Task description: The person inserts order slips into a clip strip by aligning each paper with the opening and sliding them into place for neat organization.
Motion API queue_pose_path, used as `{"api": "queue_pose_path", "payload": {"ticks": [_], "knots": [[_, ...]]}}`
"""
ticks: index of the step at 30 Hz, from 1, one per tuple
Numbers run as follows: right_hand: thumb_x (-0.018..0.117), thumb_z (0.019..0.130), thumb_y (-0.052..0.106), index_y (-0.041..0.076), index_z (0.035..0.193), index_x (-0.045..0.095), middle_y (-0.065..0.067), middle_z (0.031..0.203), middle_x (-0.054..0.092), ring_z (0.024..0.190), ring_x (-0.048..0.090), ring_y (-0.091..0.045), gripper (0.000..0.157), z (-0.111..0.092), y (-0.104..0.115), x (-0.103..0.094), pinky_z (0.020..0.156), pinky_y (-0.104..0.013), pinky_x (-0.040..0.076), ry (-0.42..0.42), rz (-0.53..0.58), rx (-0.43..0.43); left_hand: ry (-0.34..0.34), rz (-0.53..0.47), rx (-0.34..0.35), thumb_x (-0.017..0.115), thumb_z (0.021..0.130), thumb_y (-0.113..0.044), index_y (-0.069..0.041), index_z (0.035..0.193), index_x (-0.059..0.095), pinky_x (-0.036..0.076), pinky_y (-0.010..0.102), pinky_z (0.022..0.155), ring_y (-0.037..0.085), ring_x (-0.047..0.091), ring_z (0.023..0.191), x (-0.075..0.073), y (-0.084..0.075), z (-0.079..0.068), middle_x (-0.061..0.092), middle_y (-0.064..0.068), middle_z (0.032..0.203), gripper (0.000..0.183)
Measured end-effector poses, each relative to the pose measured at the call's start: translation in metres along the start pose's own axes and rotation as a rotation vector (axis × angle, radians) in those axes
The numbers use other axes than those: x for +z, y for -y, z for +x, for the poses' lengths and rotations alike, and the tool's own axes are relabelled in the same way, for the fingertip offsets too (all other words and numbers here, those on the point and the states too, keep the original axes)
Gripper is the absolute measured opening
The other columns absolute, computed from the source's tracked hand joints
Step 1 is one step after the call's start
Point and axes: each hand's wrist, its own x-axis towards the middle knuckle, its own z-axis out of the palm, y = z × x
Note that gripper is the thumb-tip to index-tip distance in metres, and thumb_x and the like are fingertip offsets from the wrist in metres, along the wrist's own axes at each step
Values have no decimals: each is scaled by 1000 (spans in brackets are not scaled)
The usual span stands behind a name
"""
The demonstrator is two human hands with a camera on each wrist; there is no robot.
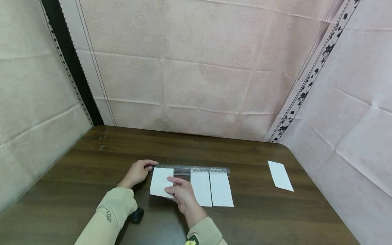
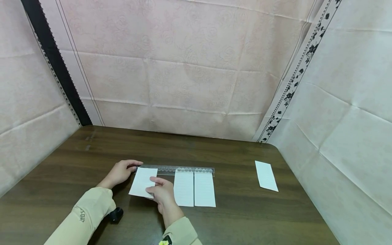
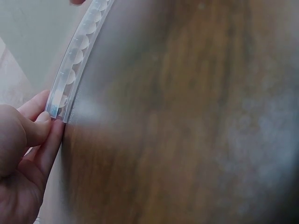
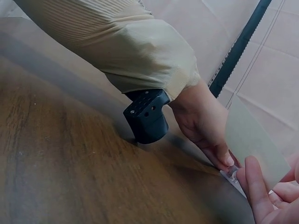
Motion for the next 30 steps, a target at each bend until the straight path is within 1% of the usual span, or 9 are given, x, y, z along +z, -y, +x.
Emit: {"api": "queue_pose_path", "payload": {"ticks": [5,9,17,24,28,30], "knots": [[69,74,-7,1,109,67,-5,90,49,66,50,-13,36,0,-4,1,56,-22,43,8,3,-6,-2,5,1,51,91,5,-5,110,68,40,54,91,36,54,109,0,1,0,62,18,115,28],[70,75,-6,2,109,67,-5,90,50,69,52,-14,35,0,-7,2,59,-23,45,14,-1,1,-3,5,-6,51,91,6,-6,111,68,39,54,92,36,54,110,-1,0,0,61,18,116,29],[70,75,-6,2,109,67,-5,90,49,67,52,-13,35,3,-10,3,58,-22,46,21,-6,2,-12,7,0,51,91,5,-6,111,68,40,54,91,35,54,108,-1,-1,-1,61,18,116,28],[69,76,-6,0,110,66,-9,98,53,76,57,-16,35,5,-9,5,67,-28,51,26,0,-7,-17,7,5,51,91,5,-5,110,68,41,53,91,35,54,109,0,-1,-2,62,17,114,27],[69,76,-7,0,110,66,-8,95,52,69,54,-14,35,6,-8,6,62,-24,49,22,-6,-12,-18,11,9,51,91,5,-5,109,68,40,53,91,35,54,110,0,-1,-1,63,17,114,27],[68,76,-7,-1,110,66,-6,92,49,62,49,-11,35,8,-8,7,58,-22,46,18,-7,-19,-21,19,19,51,91,6,-5,109,69,41,53,91,36,54,110,0,-2,-1,63,17,113,28]]}}
